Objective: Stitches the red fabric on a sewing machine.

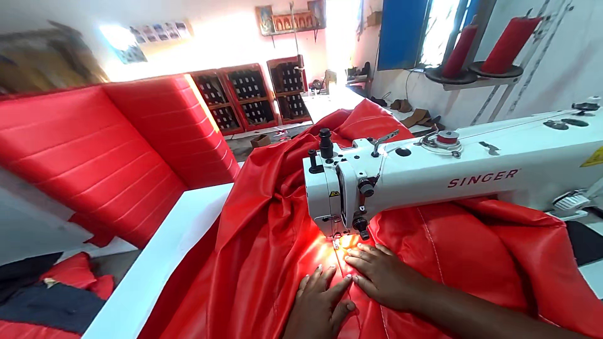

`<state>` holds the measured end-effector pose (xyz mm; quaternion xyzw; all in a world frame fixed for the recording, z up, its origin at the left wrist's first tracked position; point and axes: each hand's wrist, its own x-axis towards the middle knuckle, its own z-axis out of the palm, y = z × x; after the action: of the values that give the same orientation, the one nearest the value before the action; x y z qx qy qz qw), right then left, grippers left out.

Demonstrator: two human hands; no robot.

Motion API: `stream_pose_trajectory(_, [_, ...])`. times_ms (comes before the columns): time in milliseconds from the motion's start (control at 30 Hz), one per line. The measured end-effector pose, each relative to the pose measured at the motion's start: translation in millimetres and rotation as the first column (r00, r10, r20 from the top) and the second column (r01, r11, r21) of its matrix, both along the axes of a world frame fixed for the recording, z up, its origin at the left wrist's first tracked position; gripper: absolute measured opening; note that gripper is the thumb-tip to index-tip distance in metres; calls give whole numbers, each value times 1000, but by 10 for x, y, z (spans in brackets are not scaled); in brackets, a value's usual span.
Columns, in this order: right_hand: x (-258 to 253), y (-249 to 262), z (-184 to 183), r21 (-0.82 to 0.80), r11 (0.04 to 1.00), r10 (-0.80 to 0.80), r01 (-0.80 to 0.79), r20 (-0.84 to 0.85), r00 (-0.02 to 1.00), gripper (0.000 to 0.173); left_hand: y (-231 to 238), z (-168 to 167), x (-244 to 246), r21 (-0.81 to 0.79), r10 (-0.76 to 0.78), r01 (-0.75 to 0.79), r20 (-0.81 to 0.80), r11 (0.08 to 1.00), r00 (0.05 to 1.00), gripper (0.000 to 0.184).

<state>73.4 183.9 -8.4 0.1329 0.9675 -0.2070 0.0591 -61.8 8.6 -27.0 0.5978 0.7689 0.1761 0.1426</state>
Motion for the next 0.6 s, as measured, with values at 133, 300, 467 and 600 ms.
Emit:
stream_pose_trajectory(133, [-109, 136, -73, 21, 1000, -5, 6, -44, 999, 53, 137, -3, -130, -29, 13, -14, -19, 999, 1000, 60])
stream_pose_trajectory(300, [-232, 277, -179, 61, 998, -18, 25, -122, 992, 53, 293, -8, -320, -23, 8, -9, -18, 1000, 1000, 58])
stream_pose_trajectory(467, [-353, 327, -91, 59, 997, -50, 54, -69, 996, 53, 405, -1, -569, -28, -64, 64, -7, 998, 998, 65])
stream_pose_trajectory(600, [-371, 344, -75, 38, 997, -59, 61, -63, 996, 52, 392, 11, -617, -6, -95, 95, 13, 995, 995, 61])
